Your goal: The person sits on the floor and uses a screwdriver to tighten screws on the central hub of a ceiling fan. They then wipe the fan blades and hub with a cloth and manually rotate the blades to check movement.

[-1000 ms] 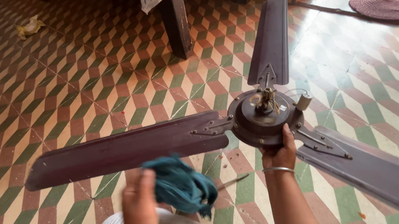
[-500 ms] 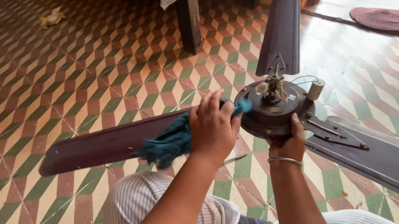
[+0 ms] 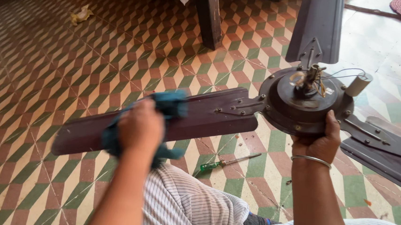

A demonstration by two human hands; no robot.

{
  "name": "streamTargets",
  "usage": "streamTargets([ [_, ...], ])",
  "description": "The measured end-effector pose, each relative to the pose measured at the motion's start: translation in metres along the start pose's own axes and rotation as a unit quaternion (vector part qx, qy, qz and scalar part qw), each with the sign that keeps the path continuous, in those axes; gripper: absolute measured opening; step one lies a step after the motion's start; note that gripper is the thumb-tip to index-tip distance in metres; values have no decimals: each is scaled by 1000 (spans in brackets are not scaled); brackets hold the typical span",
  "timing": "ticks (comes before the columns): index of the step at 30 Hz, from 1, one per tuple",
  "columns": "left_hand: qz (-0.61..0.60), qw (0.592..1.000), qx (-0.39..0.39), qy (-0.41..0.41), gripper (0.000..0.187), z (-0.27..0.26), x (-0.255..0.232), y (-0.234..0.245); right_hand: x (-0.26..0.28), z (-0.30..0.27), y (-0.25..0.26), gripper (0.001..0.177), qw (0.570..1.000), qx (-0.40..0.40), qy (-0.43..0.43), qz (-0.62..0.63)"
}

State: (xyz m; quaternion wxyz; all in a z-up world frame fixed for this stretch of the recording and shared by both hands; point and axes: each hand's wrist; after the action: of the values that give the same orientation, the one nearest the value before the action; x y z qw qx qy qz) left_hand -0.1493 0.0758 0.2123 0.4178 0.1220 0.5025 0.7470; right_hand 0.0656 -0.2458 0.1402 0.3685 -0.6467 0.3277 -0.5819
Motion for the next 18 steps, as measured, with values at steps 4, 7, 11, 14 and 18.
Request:
streamTargets([
  [4, -28, 992, 10, 125, 27, 4, 33, 14, 3, -2, 1, 33, 1000, 14, 4, 2],
  [7, -106, 993, -50, -8, 22, -6, -30, -10, -3, -1, 1, 34, 1000, 18, 8, 4],
  [11, -255, 939, -60, -222, 24, -28, -146, -45, -11, -2, 3, 37, 999, 42, -1, 7],
  [14, -183, 948, -57, -253, 23, -15, -141, -47, -10, 2, 8, 42, 1000, 5, -17, -5],
  [18, -128, 983, 5, -133, 30, 14, -45, -18, -9, 6, 13, 45, 999, 10, -20, 32],
])
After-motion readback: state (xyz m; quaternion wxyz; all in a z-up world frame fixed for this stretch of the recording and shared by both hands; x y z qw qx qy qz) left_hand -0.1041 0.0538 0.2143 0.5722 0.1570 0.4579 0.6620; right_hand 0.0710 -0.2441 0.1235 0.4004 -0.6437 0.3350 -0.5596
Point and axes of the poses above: each hand's wrist, its own z-axis towards the middle knuckle, its own y-axis out of the back of the hand, x = y × z, and after that the axes turned 1 degree about -z, right-handed
